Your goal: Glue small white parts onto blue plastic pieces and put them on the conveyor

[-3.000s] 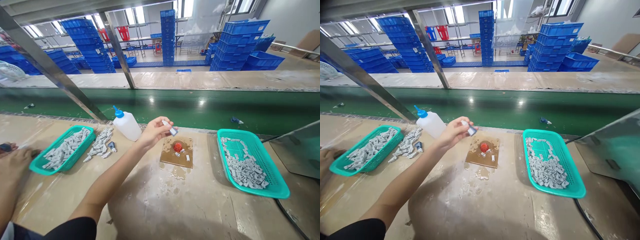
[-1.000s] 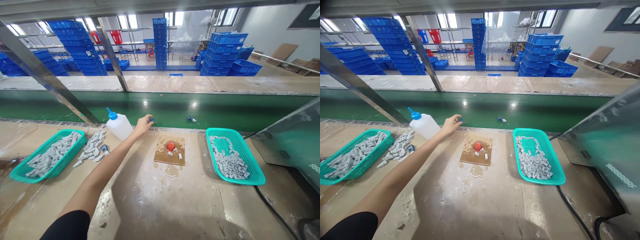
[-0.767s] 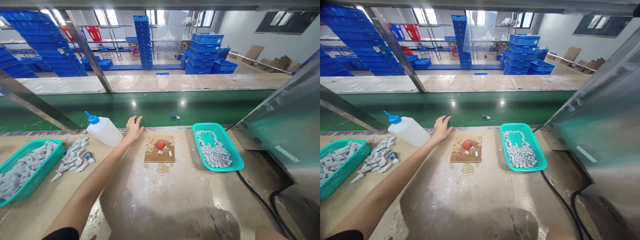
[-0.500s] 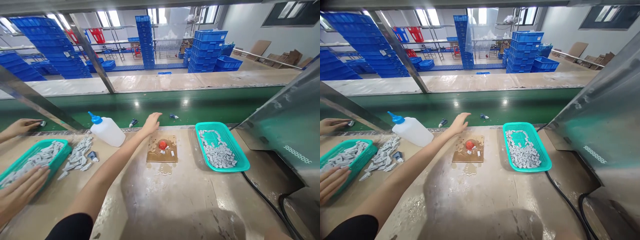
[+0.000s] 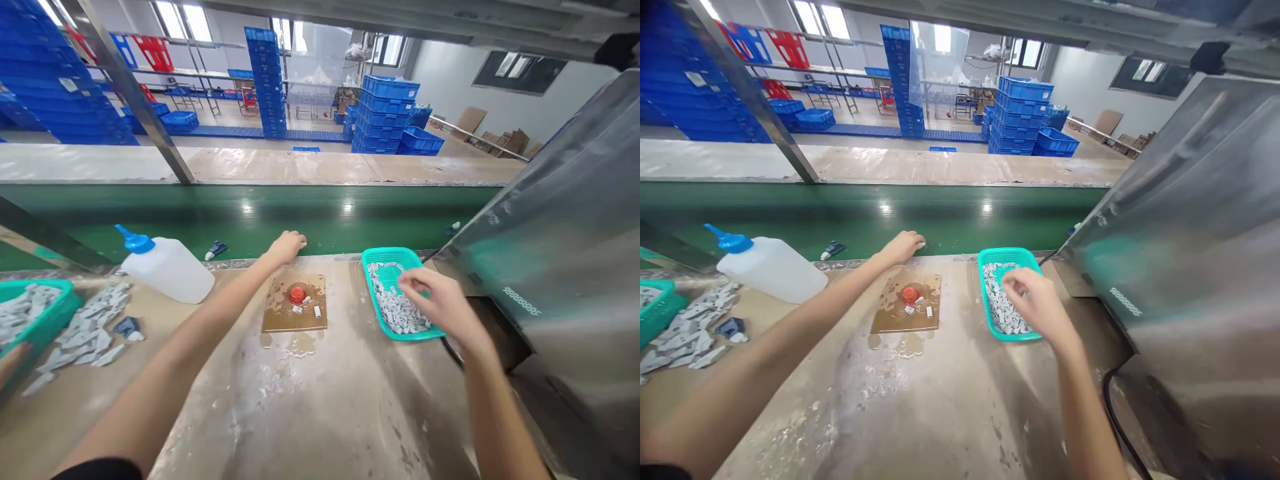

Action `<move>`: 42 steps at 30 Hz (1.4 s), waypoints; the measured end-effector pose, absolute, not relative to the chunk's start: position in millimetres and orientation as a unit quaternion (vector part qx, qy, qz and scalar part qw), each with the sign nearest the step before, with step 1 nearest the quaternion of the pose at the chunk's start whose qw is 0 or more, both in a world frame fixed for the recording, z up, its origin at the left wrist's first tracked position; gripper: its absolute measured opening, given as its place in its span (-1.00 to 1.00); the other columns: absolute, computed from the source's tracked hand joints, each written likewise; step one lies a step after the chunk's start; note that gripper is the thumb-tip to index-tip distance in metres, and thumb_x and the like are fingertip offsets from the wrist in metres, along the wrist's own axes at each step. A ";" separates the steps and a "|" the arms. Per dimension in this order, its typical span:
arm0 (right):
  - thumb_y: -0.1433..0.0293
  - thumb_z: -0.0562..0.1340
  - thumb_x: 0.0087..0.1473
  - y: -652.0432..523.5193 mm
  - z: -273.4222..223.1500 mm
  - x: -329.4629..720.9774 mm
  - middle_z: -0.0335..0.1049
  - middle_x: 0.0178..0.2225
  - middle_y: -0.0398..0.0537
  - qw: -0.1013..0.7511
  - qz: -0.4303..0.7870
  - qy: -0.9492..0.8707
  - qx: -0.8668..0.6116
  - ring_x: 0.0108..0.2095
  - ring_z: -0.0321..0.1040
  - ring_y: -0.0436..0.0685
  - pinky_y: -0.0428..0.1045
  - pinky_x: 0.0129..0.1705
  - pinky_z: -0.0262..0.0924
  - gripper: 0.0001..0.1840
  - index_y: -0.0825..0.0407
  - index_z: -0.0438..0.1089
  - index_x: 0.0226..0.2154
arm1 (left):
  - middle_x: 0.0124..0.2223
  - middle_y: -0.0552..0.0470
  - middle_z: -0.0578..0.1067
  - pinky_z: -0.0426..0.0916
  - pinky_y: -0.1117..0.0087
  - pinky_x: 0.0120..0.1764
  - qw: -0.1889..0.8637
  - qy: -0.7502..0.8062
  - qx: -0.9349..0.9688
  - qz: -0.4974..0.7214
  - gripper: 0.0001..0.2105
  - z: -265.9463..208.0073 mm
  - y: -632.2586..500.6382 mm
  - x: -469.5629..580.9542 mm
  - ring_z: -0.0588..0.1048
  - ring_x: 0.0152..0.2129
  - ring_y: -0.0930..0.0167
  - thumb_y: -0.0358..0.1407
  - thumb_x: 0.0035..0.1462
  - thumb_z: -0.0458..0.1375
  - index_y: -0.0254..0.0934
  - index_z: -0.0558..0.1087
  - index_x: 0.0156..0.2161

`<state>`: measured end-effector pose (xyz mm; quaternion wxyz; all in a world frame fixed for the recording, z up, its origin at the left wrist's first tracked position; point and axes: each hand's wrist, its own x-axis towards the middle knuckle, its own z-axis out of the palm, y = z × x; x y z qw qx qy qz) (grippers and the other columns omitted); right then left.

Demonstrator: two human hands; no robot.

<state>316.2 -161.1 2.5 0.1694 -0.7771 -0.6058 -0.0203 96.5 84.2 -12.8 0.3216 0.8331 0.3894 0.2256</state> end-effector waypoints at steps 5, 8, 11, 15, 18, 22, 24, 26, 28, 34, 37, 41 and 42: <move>0.66 0.14 -0.10 -133.6 -12.3 317.1 0.43 -0.38 0.05 0.051 0.050 -0.546 -0.835 -0.30 0.34 0.11 -0.10 -0.25 0.14 -0.76 0.14 0.44 -0.38 | -0.23 -0.06 0.44 0.35 0.30 -0.27 0.467 0.408 0.706 0.342 -0.76 5.1 34.7 36.3 0.44 -0.31 0.36 -0.23 0.14 -0.13 -0.24 0.31 -0.19; 0.73 0.06 -0.19 -125.9 -21.6 315.5 0.41 -0.44 0.08 0.036 0.046 -0.536 -0.842 -0.33 0.35 0.15 -0.09 -0.34 0.11 -0.70 0.16 0.42 -0.47 | -0.32 -0.01 0.43 0.38 0.28 -0.27 0.745 0.398 0.355 0.401 -0.87 13.2 -0.6 5.5 0.46 -0.35 0.39 -0.38 0.09 -0.05 -0.26 0.32 -0.26; 0.68 0.07 -0.21 -121.4 -9.9 311.2 0.37 -0.49 0.03 0.026 0.039 -0.545 -0.837 -0.40 0.33 0.14 -0.08 -0.40 0.11 -0.75 0.15 0.37 -0.46 | -0.44 0.02 0.38 0.39 0.39 -0.41 0.824 0.365 0.175 0.398 -0.86 18.0 -27.1 -7.2 0.42 -0.49 0.46 -0.42 0.09 -0.05 -0.34 0.34 -0.29; 0.59 0.08 -0.19 -117.9 24.1 267.3 0.26 -0.49 -0.11 0.136 0.037 -0.614 -0.777 -0.45 0.28 0.05 -0.13 -0.43 0.15 -0.82 0.08 0.25 -0.43 | -0.53 0.12 0.30 0.19 0.60 -0.64 0.818 0.372 0.284 0.333 -0.90 17.3 -50.3 -1.4 0.27 -0.66 0.59 -0.39 0.01 0.09 -0.34 0.35 -0.31; 0.58 0.04 -0.14 -123.5 37.5 204.2 0.22 -0.45 -0.12 0.281 0.079 -0.733 -0.615 -0.48 0.24 0.01 -0.14 -0.45 0.17 -0.80 0.04 0.21 -0.40 | -0.47 0.12 0.35 0.20 0.58 -0.64 0.747 0.372 0.472 0.285 -0.85 15.0 -64.9 6.0 0.27 -0.66 0.59 -0.31 -0.07 0.16 -0.32 0.37 -0.34; 0.57 0.02 -0.01 -131.9 36.3 144.9 0.23 -0.45 -0.12 0.312 0.122 -0.792 -0.510 -0.48 0.22 -0.02 -0.14 -0.43 0.18 -0.82 0.04 0.21 -0.33 | -0.58 0.17 0.30 0.14 0.55 -0.67 0.707 0.327 0.559 0.285 -0.82 10.8 -73.5 6.8 0.23 -0.74 0.59 -0.22 -0.10 0.16 -0.31 0.33 -0.45; 0.57 0.05 0.01 -131.9 34.2 137.9 0.24 -0.46 -0.14 0.342 0.129 -0.782 -0.505 -0.51 0.22 -0.03 -0.14 -0.46 0.18 -0.84 0.04 0.21 -0.33 | -0.63 0.20 0.26 0.10 0.54 -0.69 0.704 0.324 0.561 0.292 -0.81 8.1 -72.3 4.2 0.20 -0.78 0.60 -0.21 -0.11 0.16 -0.31 0.31 -0.49; 0.56 0.08 0.02 -129.9 33.4 139.8 0.26 -0.46 -0.13 0.363 0.132 -0.776 -0.498 -0.49 0.23 -0.02 -0.14 -0.45 0.20 -0.87 0.03 0.23 -0.37 | -0.61 0.19 0.30 0.10 0.55 -0.68 0.697 0.327 0.558 0.311 -0.82 6.0 -70.1 1.7 0.21 -0.76 0.60 -0.24 -0.14 0.18 -0.32 0.33 -0.46; 0.55 0.11 0.03 -128.1 33.7 143.9 0.29 -0.42 -0.09 0.377 0.134 -0.774 -0.490 -0.42 0.28 0.00 -0.12 -0.40 0.24 -0.89 0.03 0.27 -0.40 | -0.53 0.15 0.37 0.16 0.55 -0.65 0.689 0.324 0.555 0.334 -0.81 5.1 -68.9 0.5 0.28 -0.69 0.57 -0.28 -0.18 0.20 -0.32 0.35 -0.39; 0.55 0.12 0.05 -128.3 32.4 148.1 0.38 -0.37 -0.04 0.384 0.126 -0.784 -0.471 -0.31 0.34 0.04 -0.06 -0.27 0.29 -0.84 0.02 0.35 -0.34 | -0.59 0.19 0.34 0.18 0.54 -0.64 0.700 0.329 0.522 0.360 -0.81 9.0 -71.7 1.5 0.24 -0.71 0.58 -0.29 -0.19 0.21 -0.29 0.31 -0.44; 0.56 0.11 0.05 -129.0 30.4 148.3 0.40 -0.37 -0.03 0.382 0.130 -0.783 -0.473 -0.33 0.36 0.04 -0.06 -0.28 0.29 -0.83 0.03 0.37 -0.34 | -0.60 0.19 0.33 0.17 0.53 -0.65 0.705 0.328 0.513 0.363 -0.80 8.4 -72.6 2.0 0.23 -0.72 0.58 -0.29 -0.20 0.22 -0.29 0.29 -0.45; 0.55 0.13 0.04 -129.1 26.8 149.0 0.41 -0.40 -0.03 0.385 0.141 -0.775 -0.481 -0.36 0.37 0.03 -0.08 -0.32 0.30 -0.84 0.04 0.40 -0.37 | -0.59 0.19 0.31 0.18 0.53 -0.60 0.690 0.331 0.526 0.370 -0.80 2.5 -73.2 3.1 0.25 -0.67 0.56 -0.31 -0.21 0.22 -0.29 0.26 -0.49; 0.55 0.13 0.04 -127.9 24.8 149.8 0.42 -0.41 -0.04 0.388 0.138 -0.772 -0.485 -0.38 0.37 0.03 -0.08 -0.33 0.30 -0.84 0.04 0.40 -0.38 | -0.58 0.18 0.32 0.20 0.52 -0.57 0.685 0.332 0.531 0.373 -0.80 0.9 -72.9 3.4 0.26 -0.64 0.55 -0.32 -0.20 0.22 -0.29 0.26 -0.48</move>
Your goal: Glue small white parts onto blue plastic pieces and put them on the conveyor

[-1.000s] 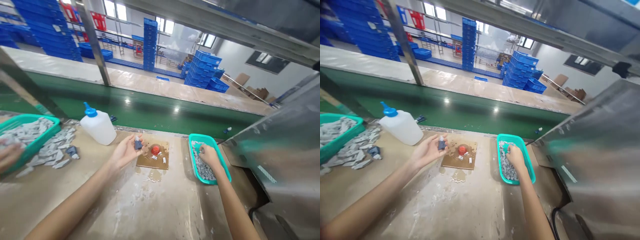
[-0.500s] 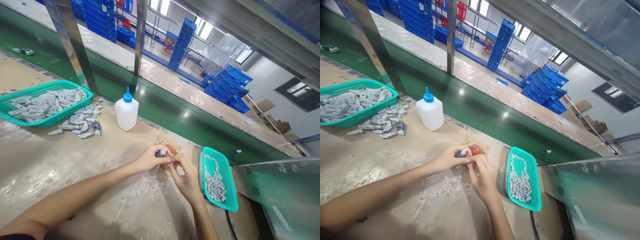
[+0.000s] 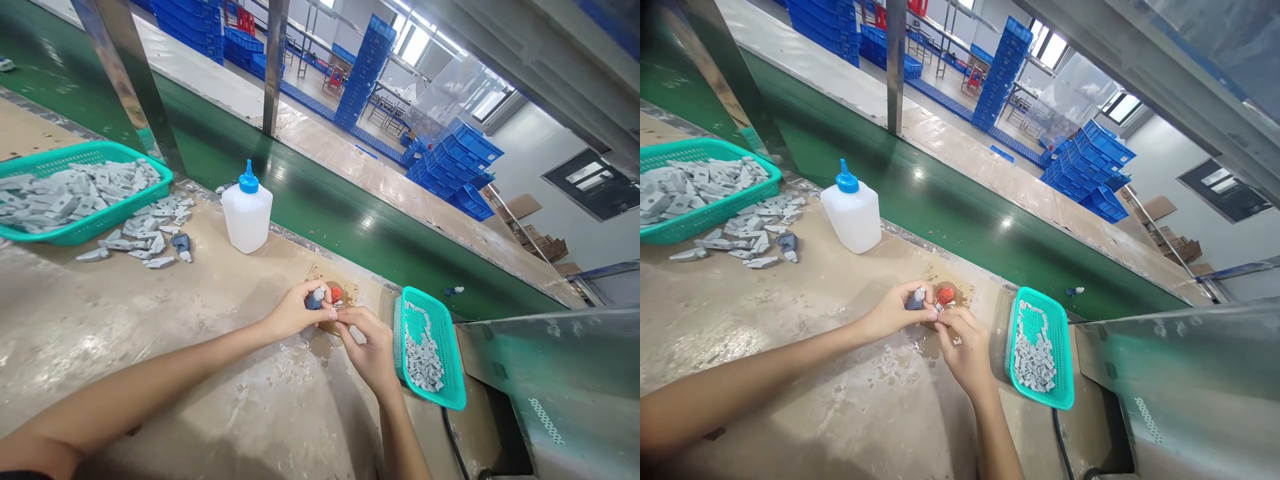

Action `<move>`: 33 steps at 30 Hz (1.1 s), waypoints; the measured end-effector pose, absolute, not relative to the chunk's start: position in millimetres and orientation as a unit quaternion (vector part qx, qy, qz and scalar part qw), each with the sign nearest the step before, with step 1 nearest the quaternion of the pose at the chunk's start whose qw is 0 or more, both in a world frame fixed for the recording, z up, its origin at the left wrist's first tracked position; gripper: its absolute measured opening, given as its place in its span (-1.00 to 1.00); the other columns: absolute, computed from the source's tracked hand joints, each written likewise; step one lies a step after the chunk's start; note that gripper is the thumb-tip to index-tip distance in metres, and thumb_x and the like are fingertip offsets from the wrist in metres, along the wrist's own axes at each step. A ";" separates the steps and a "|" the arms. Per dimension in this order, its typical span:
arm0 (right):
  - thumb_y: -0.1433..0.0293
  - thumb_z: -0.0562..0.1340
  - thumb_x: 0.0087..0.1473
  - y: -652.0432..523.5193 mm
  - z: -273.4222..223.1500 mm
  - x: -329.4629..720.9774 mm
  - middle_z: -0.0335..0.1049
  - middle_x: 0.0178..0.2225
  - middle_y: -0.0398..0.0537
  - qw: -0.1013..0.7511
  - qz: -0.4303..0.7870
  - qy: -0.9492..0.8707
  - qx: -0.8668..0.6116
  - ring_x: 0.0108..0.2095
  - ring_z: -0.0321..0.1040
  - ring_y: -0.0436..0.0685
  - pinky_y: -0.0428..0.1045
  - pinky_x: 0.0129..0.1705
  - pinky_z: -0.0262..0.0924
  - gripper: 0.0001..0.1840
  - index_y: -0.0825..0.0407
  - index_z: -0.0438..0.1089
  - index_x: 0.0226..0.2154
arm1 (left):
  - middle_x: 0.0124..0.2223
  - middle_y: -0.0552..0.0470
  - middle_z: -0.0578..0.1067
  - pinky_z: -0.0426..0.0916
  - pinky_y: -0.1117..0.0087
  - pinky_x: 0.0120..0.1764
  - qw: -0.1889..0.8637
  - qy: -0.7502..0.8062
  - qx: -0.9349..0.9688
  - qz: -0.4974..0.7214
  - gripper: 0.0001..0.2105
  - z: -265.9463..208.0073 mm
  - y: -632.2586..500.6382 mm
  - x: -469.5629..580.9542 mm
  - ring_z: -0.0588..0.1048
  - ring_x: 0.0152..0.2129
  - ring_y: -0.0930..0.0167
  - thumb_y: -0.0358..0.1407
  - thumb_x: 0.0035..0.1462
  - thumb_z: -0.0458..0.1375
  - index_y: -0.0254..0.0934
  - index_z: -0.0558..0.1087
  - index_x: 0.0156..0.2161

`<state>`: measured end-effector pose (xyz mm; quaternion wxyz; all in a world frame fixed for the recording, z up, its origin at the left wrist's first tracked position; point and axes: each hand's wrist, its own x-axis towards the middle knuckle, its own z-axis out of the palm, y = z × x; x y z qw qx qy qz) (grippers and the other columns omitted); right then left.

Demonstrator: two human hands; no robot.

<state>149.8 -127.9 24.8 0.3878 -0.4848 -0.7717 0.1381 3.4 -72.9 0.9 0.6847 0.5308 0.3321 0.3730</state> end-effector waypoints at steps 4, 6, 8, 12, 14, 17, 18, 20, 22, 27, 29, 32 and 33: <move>0.52 0.14 0.02 -114.7 7.9 157.6 0.42 -0.46 -0.04 0.398 0.090 -0.745 -0.528 -0.44 0.37 0.04 -0.08 -0.41 0.28 -0.85 0.06 0.42 -0.44 | -0.45 0.15 0.36 0.23 0.49 -0.49 0.688 0.366 0.488 0.393 -0.82 -2.2 -67.3 3.4 0.30 -0.60 0.55 -0.34 -0.15 0.17 -0.27 0.31 -0.36; 0.50 0.14 0.01 -105.6 -4.4 163.0 0.42 -0.51 -0.04 0.395 0.067 -0.726 -0.558 -0.48 0.36 0.05 -0.07 -0.46 0.26 -0.84 0.06 0.43 -0.47 | -0.42 0.15 0.34 0.25 0.48 -0.45 0.717 0.385 0.416 0.406 -0.79 -2.4 -62.3 2.2 0.31 -0.58 0.55 -0.39 -0.15 0.12 -0.26 0.32 -0.30; 0.48 0.12 0.01 -98.3 -16.2 167.4 0.41 -0.53 -0.06 0.387 0.059 -0.714 -0.580 -0.51 0.35 0.06 -0.07 -0.49 0.24 -0.82 0.05 0.43 -0.49 | -0.44 0.14 0.32 0.28 0.47 -0.40 0.758 0.371 0.340 0.415 -0.75 -3.2 -57.6 0.6 0.33 -0.53 0.53 -0.46 -0.16 0.05 -0.26 0.33 -0.27; 0.48 0.08 0.02 -91.3 -31.8 170.7 0.40 -0.54 -0.05 0.375 0.047 -0.715 -0.589 -0.51 0.34 0.06 -0.06 -0.49 0.23 -0.77 0.05 0.45 -0.49 | -0.42 0.08 0.36 0.34 0.35 -0.25 0.817 0.328 0.251 0.403 -0.73 -8.0 -53.2 -1.4 0.38 -0.48 0.49 -0.50 -0.14 0.01 -0.30 0.36 -0.26; 0.48 0.07 0.03 -90.0 -35.1 170.7 0.39 -0.55 -0.05 0.370 0.039 -0.723 -0.582 -0.51 0.33 0.07 -0.06 -0.49 0.22 -0.75 0.05 0.45 -0.49 | -0.36 0.05 0.39 0.33 0.29 -0.17 0.818 0.340 0.233 0.400 -0.76 -10.7 -52.9 -1.7 0.40 -0.45 0.48 -0.51 -0.10 0.04 -0.30 0.39 -0.25; 0.49 0.05 0.04 -88.7 -36.7 170.6 0.37 -0.56 -0.06 0.358 0.032 -0.736 -0.574 -0.52 0.31 0.06 -0.06 -0.49 0.22 -0.73 0.05 0.44 -0.49 | -0.26 0.02 0.44 0.32 0.30 -0.11 0.807 0.366 0.232 0.402 -0.80 -13.0 -52.5 -2.7 0.42 -0.36 0.47 -0.50 -0.05 0.09 -0.29 0.42 -0.27; 0.50 0.04 0.05 -88.2 -36.8 170.6 0.36 -0.56 -0.07 0.354 0.030 -0.739 -0.572 -0.52 0.31 0.06 -0.06 -0.49 0.22 -0.73 0.06 0.44 -0.48 | -0.23 0.01 0.44 0.32 0.31 -0.10 0.804 0.370 0.234 0.402 -0.81 -13.2 -52.2 -3.2 0.42 -0.33 0.47 -0.49 -0.04 0.10 -0.30 0.43 -0.27; 0.50 0.03 0.05 -87.6 -36.8 170.5 0.35 -0.56 -0.07 0.351 0.025 -0.743 -0.570 -0.52 0.30 0.05 -0.07 -0.49 0.22 -0.72 0.06 0.43 -0.49 | -0.20 0.00 0.46 0.31 0.32 -0.08 0.803 0.371 0.238 0.401 -0.83 -13.4 -51.3 -4.3 0.42 -0.28 0.45 -0.48 -0.04 0.12 -0.30 0.44 -0.28; 0.50 0.03 0.06 -87.3 -36.9 169.9 0.34 -0.57 -0.07 0.351 0.019 -0.744 -0.569 -0.52 0.30 0.05 -0.07 -0.49 0.22 -0.72 0.06 0.42 -0.49 | -0.20 0.00 0.47 0.30 0.33 -0.07 0.800 0.371 0.240 0.405 -0.83 -13.8 -50.5 -4.7 0.42 -0.26 0.45 -0.50 -0.06 0.14 -0.31 0.45 -0.30; 0.51 0.03 0.07 -89.0 -36.8 167.0 0.34 -0.56 -0.08 0.375 0.001 -0.738 -0.561 -0.52 0.31 0.04 -0.07 -0.47 0.24 -0.72 0.05 0.42 -0.48 | -0.28 0.05 0.47 0.29 0.37 -0.06 0.794 0.362 0.249 0.421 -0.79 -18.1 -50.0 -3.9 0.43 -0.27 0.48 -0.55 -0.13 0.16 -0.31 0.43 -0.32; 0.53 0.03 0.06 -90.4 -36.0 166.0 0.36 -0.55 -0.07 0.394 -0.007 -0.730 -0.558 -0.50 0.32 0.04 -0.06 -0.45 0.25 -0.73 0.05 0.42 -0.47 | -0.30 0.06 0.46 0.29 0.36 -0.07 0.796 0.354 0.260 0.416 -0.79 -20.2 -49.7 -3.8 0.43 -0.28 0.48 -0.53 -0.16 0.19 -0.30 0.42 -0.32; 0.53 0.06 0.04 -92.5 -32.5 165.1 0.38 -0.54 -0.06 0.414 0.000 -0.725 -0.551 -0.49 0.34 0.05 -0.07 -0.46 0.25 -0.75 0.05 0.43 -0.48 | -0.32 0.08 0.47 0.28 0.35 -0.08 0.797 0.346 0.289 0.403 -0.76 -21.7 -49.5 -4.2 0.43 -0.30 0.47 -0.48 -0.23 0.24 -0.29 0.40 -0.35; 0.53 0.08 0.04 -93.4 -30.4 164.9 0.39 -0.54 -0.07 0.421 0.009 -0.722 -0.549 -0.49 0.34 0.05 -0.07 -0.46 0.25 -0.77 0.05 0.43 -0.48 | -0.32 0.09 0.46 0.28 0.36 -0.09 0.793 0.344 0.305 0.400 -0.76 -21.7 -49.6 -4.3 0.43 -0.31 0.47 -0.46 -0.25 0.25 -0.29 0.40 -0.36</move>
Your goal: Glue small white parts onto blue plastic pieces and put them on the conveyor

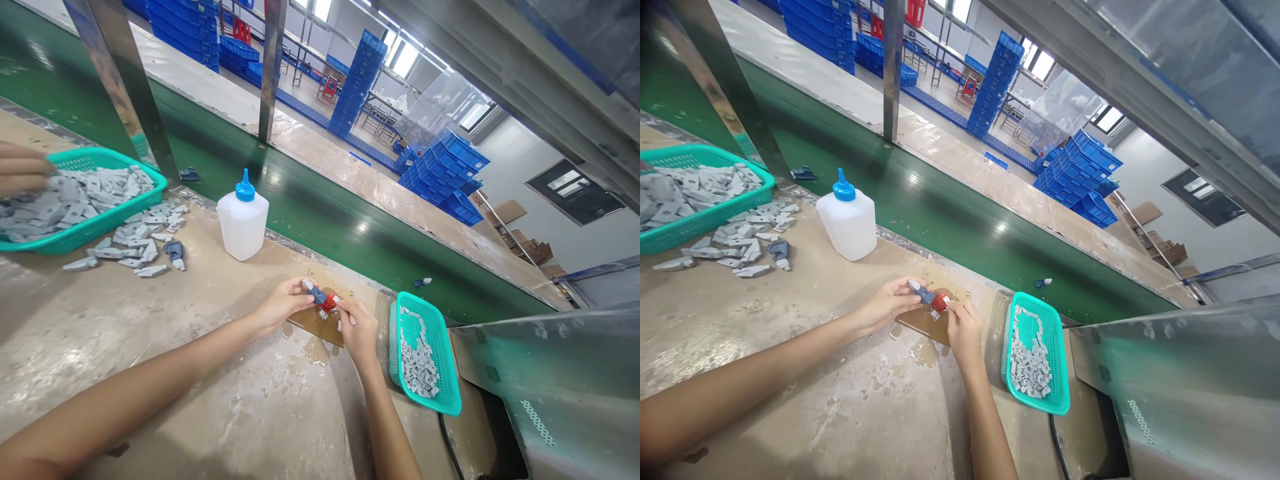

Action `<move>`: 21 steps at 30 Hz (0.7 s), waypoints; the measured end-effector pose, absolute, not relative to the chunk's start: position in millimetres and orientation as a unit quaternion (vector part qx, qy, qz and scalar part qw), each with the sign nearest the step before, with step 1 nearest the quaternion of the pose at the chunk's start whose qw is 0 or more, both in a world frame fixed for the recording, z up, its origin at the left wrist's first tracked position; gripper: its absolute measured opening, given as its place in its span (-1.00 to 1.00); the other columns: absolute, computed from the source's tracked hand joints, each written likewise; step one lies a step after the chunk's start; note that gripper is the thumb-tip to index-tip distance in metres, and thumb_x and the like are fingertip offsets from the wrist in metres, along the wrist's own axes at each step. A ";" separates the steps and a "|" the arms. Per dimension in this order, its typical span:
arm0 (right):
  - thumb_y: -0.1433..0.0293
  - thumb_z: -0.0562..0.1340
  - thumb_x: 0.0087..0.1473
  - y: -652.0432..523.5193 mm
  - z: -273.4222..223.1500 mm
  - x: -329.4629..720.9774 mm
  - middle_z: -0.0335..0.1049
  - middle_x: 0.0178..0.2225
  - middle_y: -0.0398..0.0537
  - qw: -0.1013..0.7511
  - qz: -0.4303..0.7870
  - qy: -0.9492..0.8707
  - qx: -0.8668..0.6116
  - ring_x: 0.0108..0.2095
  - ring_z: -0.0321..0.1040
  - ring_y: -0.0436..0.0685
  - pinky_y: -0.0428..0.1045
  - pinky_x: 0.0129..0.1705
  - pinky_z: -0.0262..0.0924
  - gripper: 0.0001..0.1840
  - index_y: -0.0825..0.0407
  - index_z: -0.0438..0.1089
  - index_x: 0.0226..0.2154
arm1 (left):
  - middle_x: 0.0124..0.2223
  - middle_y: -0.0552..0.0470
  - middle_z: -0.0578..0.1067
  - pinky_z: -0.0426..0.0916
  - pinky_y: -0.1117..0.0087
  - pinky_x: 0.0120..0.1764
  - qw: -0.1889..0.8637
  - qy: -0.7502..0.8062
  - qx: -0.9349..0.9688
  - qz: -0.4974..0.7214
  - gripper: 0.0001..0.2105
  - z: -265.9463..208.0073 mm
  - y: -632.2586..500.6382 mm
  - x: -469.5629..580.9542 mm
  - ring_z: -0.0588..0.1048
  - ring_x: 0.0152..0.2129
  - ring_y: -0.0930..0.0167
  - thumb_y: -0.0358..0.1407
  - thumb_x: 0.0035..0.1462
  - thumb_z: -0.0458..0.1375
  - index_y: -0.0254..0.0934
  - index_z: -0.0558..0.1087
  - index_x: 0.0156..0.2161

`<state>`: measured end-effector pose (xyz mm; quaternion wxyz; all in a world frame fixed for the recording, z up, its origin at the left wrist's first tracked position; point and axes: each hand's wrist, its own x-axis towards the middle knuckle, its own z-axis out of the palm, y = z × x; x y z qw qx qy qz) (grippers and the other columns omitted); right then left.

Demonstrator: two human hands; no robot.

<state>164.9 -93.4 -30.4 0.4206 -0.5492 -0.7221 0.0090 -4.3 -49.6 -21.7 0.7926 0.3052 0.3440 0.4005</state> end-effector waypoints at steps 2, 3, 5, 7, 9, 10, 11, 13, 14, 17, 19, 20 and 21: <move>0.51 0.12 0.01 -95.5 -24.9 163.9 0.40 -0.53 -0.07 0.439 0.036 -0.705 -0.556 -0.48 0.35 0.05 -0.06 -0.46 0.26 -0.81 0.05 0.44 -0.48 | -0.32 0.09 0.46 0.27 0.37 -0.11 0.778 0.343 0.345 0.397 -0.75 -21.2 -50.1 -4.5 0.43 -0.32 0.47 -0.43 -0.27 0.27 -0.29 0.41 -0.36; 0.50 0.14 0.01 -97.0 -21.5 163.1 0.41 -0.52 -0.07 0.452 0.056 -0.690 -0.563 -0.47 0.35 0.05 -0.05 -0.44 0.27 -0.83 0.04 0.44 -0.48 | -0.32 0.08 0.47 0.27 0.38 -0.11 0.771 0.342 0.365 0.394 -0.75 -20.9 -50.5 -4.4 0.43 -0.32 0.47 -0.40 -0.26 0.27 -0.29 0.41 -0.36; 0.47 0.18 -0.01 -100.3 -14.3 160.9 0.42 -0.48 -0.06 0.474 0.114 -0.659 -0.573 -0.46 0.36 0.06 -0.04 -0.42 0.29 -0.87 0.03 0.45 -0.45 | -0.32 0.07 0.48 0.27 0.37 -0.12 0.764 0.341 0.393 0.381 -0.75 -20.3 -51.6 -4.2 0.43 -0.34 0.45 -0.36 -0.25 0.27 -0.30 0.41 -0.34; 0.45 0.20 -0.03 -103.6 -8.0 158.1 0.42 -0.46 -0.06 0.481 0.174 -0.645 -0.568 -0.45 0.36 0.06 -0.04 -0.42 0.31 -0.89 0.02 0.46 -0.42 | -0.32 0.05 0.49 0.27 0.34 -0.12 0.768 0.336 0.401 0.369 -0.72 -19.8 -52.8 -4.0 0.45 -0.34 0.43 -0.33 -0.24 0.27 -0.31 0.41 -0.32; 0.45 0.22 -0.05 -106.0 -3.9 155.2 0.42 -0.45 -0.06 0.480 0.198 -0.650 -0.554 -0.44 0.36 0.06 -0.05 -0.42 0.31 -0.88 0.01 0.48 -0.40 | -0.32 0.03 0.50 0.27 0.32 -0.10 0.772 0.334 0.399 0.364 -0.71 -19.2 -54.1 -4.0 0.46 -0.34 0.41 -0.31 -0.24 0.28 -0.31 0.41 -0.31; 0.46 0.22 -0.05 -106.8 -2.9 153.9 0.42 -0.46 -0.06 0.479 0.194 -0.656 -0.550 -0.44 0.36 0.06 -0.05 -0.42 0.30 -0.88 0.01 0.48 -0.40 | -0.31 0.03 0.51 0.27 0.32 -0.09 0.773 0.335 0.397 0.364 -0.71 -18.7 -54.6 -4.1 0.46 -0.33 0.41 -0.30 -0.24 0.28 -0.31 0.42 -0.31; 0.46 0.22 -0.05 -107.2 -2.6 152.8 0.42 -0.47 -0.07 0.479 0.185 -0.661 -0.547 -0.45 0.36 0.06 -0.05 -0.42 0.30 -0.87 0.00 0.48 -0.41 | -0.31 0.02 0.51 0.27 0.32 -0.09 0.774 0.337 0.394 0.364 -0.70 -18.1 -55.1 -4.1 0.47 -0.32 0.40 -0.30 -0.25 0.29 -0.30 0.42 -0.31; 0.46 0.21 -0.05 -107.5 -3.2 151.2 0.42 -0.48 -0.07 0.476 0.170 -0.670 -0.544 -0.45 0.35 0.06 -0.06 -0.45 0.28 -0.86 -0.01 0.49 -0.42 | -0.31 0.02 0.51 0.28 0.31 -0.09 0.778 0.338 0.385 0.364 -0.70 -16.5 -56.1 -4.2 0.47 -0.32 0.39 -0.30 -0.26 0.30 -0.30 0.43 -0.32; 0.46 0.20 -0.04 -107.5 -3.8 150.6 0.41 -0.48 -0.07 0.474 0.166 -0.673 -0.543 -0.46 0.35 0.06 -0.06 -0.46 0.28 -0.86 -0.01 0.49 -0.42 | -0.31 0.02 0.51 0.28 0.30 -0.09 0.781 0.336 0.381 0.365 -0.70 -15.6 -56.6 -4.2 0.47 -0.32 0.39 -0.30 -0.27 0.30 -0.30 0.43 -0.32; 0.48 0.19 -0.03 -107.5 -5.2 150.1 0.40 -0.49 -0.08 0.469 0.160 -0.682 -0.538 -0.47 0.34 0.05 -0.06 -0.45 0.28 -0.85 0.00 0.49 -0.42 | -0.32 0.02 0.52 0.29 0.30 -0.09 0.791 0.325 0.370 0.363 -0.70 -13.3 -58.0 -3.8 0.48 -0.33 0.40 -0.31 -0.28 0.31 -0.31 0.43 -0.34; 0.49 0.19 -0.03 -107.9 -4.9 150.3 0.40 -0.48 -0.07 0.468 0.158 -0.689 -0.530 -0.46 0.34 0.05 -0.06 -0.43 0.29 -0.85 0.00 0.48 -0.42 | -0.32 0.02 0.52 0.29 0.31 -0.09 0.798 0.321 0.362 0.360 -0.70 -12.6 -58.9 -3.3 0.48 -0.34 0.40 -0.31 -0.29 0.31 -0.32 0.43 -0.34; 0.50 0.19 -0.03 -108.3 -4.4 150.5 0.39 -0.48 -0.07 0.466 0.159 -0.693 -0.526 -0.44 0.35 0.05 -0.06 -0.42 0.29 -0.84 0.01 0.48 -0.42 | -0.31 0.02 0.52 0.28 0.31 -0.09 0.800 0.320 0.359 0.359 -0.69 -12.4 -59.3 -3.0 0.48 -0.34 0.41 -0.32 -0.29 0.31 -0.32 0.43 -0.33; 0.51 0.18 -0.03 -108.9 -3.8 150.7 0.39 -0.47 -0.07 0.464 0.161 -0.697 -0.522 -0.43 0.34 0.05 -0.06 -0.41 0.28 -0.84 0.01 0.48 -0.41 | -0.30 0.02 0.52 0.28 0.33 -0.09 0.802 0.320 0.356 0.357 -0.69 -12.4 -59.8 -2.7 0.48 -0.33 0.41 -0.32 -0.30 0.31 -0.32 0.43 -0.33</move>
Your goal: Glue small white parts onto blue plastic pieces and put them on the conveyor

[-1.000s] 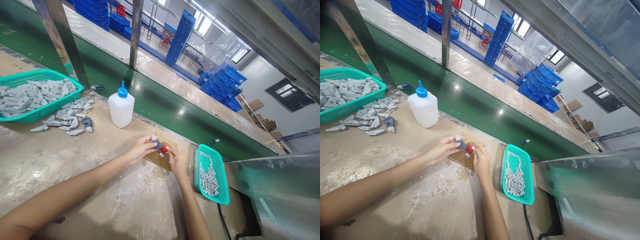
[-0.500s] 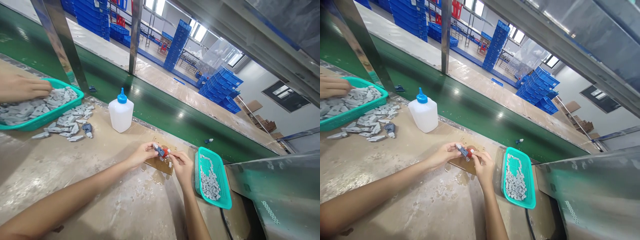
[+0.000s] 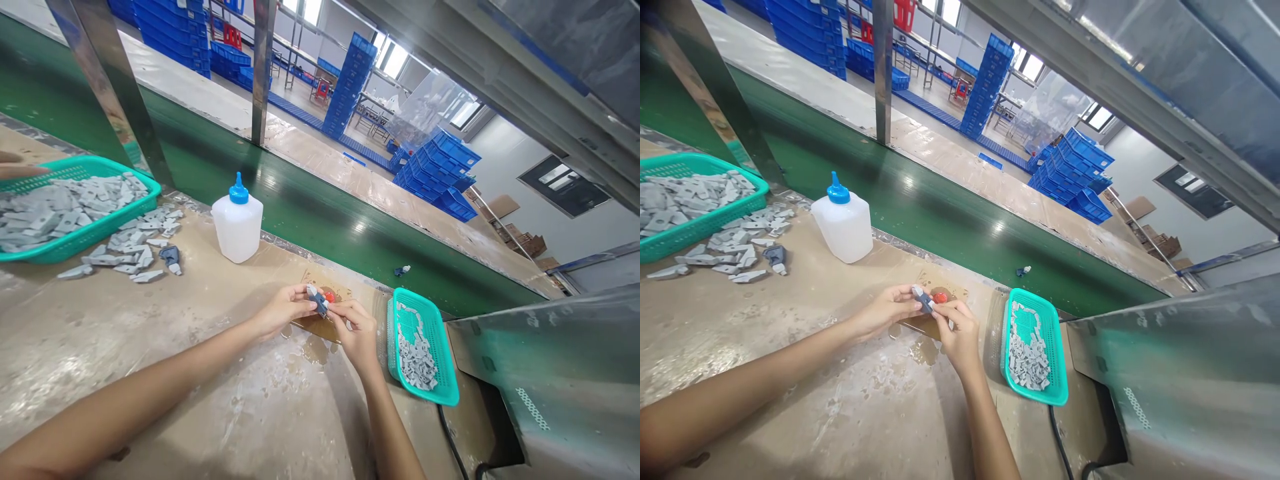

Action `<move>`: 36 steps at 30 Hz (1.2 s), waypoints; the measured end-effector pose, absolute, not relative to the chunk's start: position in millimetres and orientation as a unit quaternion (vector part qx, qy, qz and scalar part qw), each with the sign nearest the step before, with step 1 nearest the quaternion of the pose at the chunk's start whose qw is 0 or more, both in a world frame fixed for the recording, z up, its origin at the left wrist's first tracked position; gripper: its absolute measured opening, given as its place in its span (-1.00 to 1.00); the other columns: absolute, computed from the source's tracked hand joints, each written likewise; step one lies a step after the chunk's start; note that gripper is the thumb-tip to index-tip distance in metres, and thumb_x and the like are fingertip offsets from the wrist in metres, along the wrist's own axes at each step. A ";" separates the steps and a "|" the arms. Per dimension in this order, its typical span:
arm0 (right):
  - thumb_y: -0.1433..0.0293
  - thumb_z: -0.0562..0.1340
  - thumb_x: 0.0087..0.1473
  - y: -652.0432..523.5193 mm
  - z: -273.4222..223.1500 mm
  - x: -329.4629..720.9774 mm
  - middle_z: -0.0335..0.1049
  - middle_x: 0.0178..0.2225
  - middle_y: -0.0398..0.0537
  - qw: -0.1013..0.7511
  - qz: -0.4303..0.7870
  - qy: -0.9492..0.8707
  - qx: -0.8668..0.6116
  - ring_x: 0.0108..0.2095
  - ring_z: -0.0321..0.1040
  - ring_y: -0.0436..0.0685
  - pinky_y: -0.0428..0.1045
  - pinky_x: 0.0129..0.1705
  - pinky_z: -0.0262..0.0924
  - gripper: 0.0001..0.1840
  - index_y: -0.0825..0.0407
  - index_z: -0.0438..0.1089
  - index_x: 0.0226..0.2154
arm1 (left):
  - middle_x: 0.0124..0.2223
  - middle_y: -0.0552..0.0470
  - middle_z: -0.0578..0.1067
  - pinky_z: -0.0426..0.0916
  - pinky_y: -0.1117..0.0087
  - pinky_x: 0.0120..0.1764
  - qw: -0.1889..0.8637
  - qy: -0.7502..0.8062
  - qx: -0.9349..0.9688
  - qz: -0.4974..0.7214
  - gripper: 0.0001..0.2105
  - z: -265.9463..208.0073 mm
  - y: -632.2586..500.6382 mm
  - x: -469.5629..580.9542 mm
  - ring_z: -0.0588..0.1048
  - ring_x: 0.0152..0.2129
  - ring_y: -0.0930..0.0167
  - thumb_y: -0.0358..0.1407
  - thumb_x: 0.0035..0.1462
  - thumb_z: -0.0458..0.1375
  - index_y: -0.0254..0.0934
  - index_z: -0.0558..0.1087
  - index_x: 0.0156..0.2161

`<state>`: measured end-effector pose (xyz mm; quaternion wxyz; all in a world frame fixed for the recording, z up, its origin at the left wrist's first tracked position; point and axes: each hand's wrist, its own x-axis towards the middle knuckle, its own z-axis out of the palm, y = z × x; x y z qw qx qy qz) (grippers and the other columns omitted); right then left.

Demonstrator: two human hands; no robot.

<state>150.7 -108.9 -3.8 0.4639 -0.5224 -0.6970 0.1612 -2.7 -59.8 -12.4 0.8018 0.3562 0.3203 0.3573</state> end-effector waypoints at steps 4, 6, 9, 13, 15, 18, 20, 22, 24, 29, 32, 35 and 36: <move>0.51 0.14 0.01 -112.3 -2.9 150.8 0.32 -0.41 -0.07 0.447 0.179 -0.705 -0.520 -0.40 0.31 0.03 -0.07 -0.43 0.26 -0.80 0.00 0.46 -0.34 | -0.28 0.01 0.52 0.28 0.34 -0.09 0.802 0.314 0.360 0.360 -0.69 -11.7 -61.7 -1.9 0.47 -0.30 0.40 -0.32 -0.28 0.31 -0.33 0.43 -0.32; 0.50 0.13 0.01 -114.5 -3.8 149.8 0.28 -0.38 -0.07 0.441 0.175 -0.707 -0.524 -0.38 0.29 0.03 -0.07 -0.41 0.26 -0.78 0.00 0.44 -0.30 | -0.26 -0.01 0.52 0.27 0.34 -0.08 0.798 0.310 0.364 0.368 -0.68 -10.5 -62.7 -1.7 0.47 -0.28 0.39 -0.32 -0.28 0.31 -0.32 0.43 -0.31; 0.50 0.11 0.02 -118.2 -4.6 145.9 0.23 -0.35 -0.05 0.434 0.144 -0.718 -0.525 -0.35 0.28 0.04 -0.04 -0.35 0.27 -0.76 -0.01 0.42 -0.26 | -0.18 -0.06 0.51 0.27 0.32 -0.08 0.790 0.314 0.373 0.371 -0.64 -8.7 -64.3 -1.1 0.45 -0.21 0.35 -0.30 -0.25 0.30 -0.32 0.43 -0.24; 0.52 0.09 0.02 -122.5 -0.2 142.9 0.22 -0.26 -0.01 0.428 0.123 -0.736 -0.509 -0.28 0.28 0.06 -0.01 -0.27 0.26 -0.73 -0.03 0.37 -0.21 | -0.17 -0.10 0.51 0.29 0.30 -0.12 0.766 0.341 0.396 0.375 -0.65 -8.6 -64.4 0.2 0.46 -0.21 0.32 -0.28 -0.23 0.28 -0.32 0.42 -0.24; 0.51 0.10 0.01 -123.1 2.7 151.4 0.24 -0.27 -0.02 0.445 0.110 -0.718 -0.524 -0.31 0.28 0.06 0.00 -0.27 0.26 -0.70 -0.02 0.30 -0.16 | -0.22 -0.09 0.53 0.30 0.30 -0.14 0.757 0.349 0.404 0.377 -0.66 -8.0 -63.5 0.5 0.47 -0.25 0.32 -0.29 -0.25 0.29 -0.32 0.42 -0.26; 0.47 0.10 0.01 -122.1 2.4 187.3 0.28 -0.31 -0.03 0.460 0.051 -0.662 -0.590 -0.36 0.27 0.08 0.01 -0.31 0.25 -0.69 0.02 0.24 -0.13 | -0.29 -0.07 0.55 0.31 0.32 -0.15 0.756 0.348 0.408 0.376 -0.65 -5.2 -62.6 0.0 0.49 -0.30 0.34 -0.30 -0.27 0.29 -0.33 0.41 -0.28; 0.48 0.08 0.00 -122.2 -2.0 223.9 0.30 -0.24 0.04 0.418 -0.002 -0.625 -0.659 -0.27 0.28 0.14 0.04 -0.28 0.24 -0.68 0.05 0.26 -0.13 | -0.32 -0.04 0.54 0.32 0.35 -0.19 0.757 0.352 0.401 0.377 -0.67 -3.7 -62.4 -0.4 0.49 -0.33 0.37 -0.29 -0.28 0.29 -0.32 0.40 -0.30; 0.52 0.10 -0.06 -124.0 -9.1 261.5 0.32 -0.19 0.14 0.294 -0.038 -0.603 -0.740 -0.16 0.26 0.24 0.11 -0.18 0.20 -0.67 0.12 0.33 -0.17 | -0.31 -0.01 0.52 0.33 0.39 -0.23 0.740 0.368 0.405 0.391 -0.71 -4.8 -60.3 0.1 0.48 -0.34 0.40 -0.27 -0.27 0.28 -0.31 0.39 -0.35; 0.58 0.13 -0.15 -126.9 -17.5 290.9 0.35 -0.19 0.22 0.149 -0.029 -0.570 -0.808 -0.11 0.24 0.32 0.15 -0.12 0.14 -0.63 0.17 0.38 -0.19 | -0.30 0.02 0.49 0.33 0.42 -0.28 0.704 0.386 0.435 0.408 -0.75 -8.6 -52.5 2.0 0.46 -0.37 0.43 -0.24 -0.24 0.26 -0.30 0.37 -0.41; 0.69 0.08 -0.23 -129.4 -33.8 308.8 0.45 -0.38 0.17 0.110 0.037 -0.544 -0.831 -0.26 0.35 0.27 0.03 -0.22 0.13 -0.67 0.17 0.48 -0.42 | -0.27 0.00 0.45 0.32 0.40 -0.24 0.473 0.477 0.629 0.391 -0.84 -17.8 7.1 11.2 0.45 -0.33 0.38 -0.24 -0.11 0.15 -0.28 0.30 -0.43; 0.70 0.05 -0.26 -127.2 -35.5 303.3 0.44 -0.51 0.10 0.147 0.056 -0.528 -0.834 -0.41 0.37 0.18 -0.04 -0.38 0.10 -0.69 0.13 0.45 -0.58 | -0.17 -0.09 0.40 0.25 0.29 -0.09 0.362 0.516 0.681 0.373 -0.88 -14.6 55.5 19.9 0.40 -0.18 0.28 -0.31 -0.11 0.12 -0.29 0.30 -0.41; 0.69 0.06 -0.29 -126.2 -35.1 302.1 0.40 -0.56 0.01 0.188 0.062 -0.519 -0.831 -0.46 0.34 0.12 -0.08 -0.44 0.04 -0.73 0.10 0.40 -0.63 | -0.08 -0.17 0.32 0.06 0.12 0.06 0.297 0.534 0.709 0.352 -0.83 -9.7 89.9 36.0 0.20 0.03 0.12 -0.44 -0.17 0.10 -0.31 0.33 -0.34; 0.68 0.07 -0.30 -126.3 -35.1 302.5 0.39 -0.57 -0.01 0.201 0.063 -0.517 -0.830 -0.47 0.32 0.11 -0.09 -0.45 0.03 -0.74 0.10 0.38 -0.63 | -0.04 -0.19 0.29 0.00 0.08 0.08 0.282 0.532 0.721 0.343 -0.78 -8.8 96.6 44.1 0.14 0.07 0.10 -0.47 -0.17 0.09 -0.31 0.33 -0.30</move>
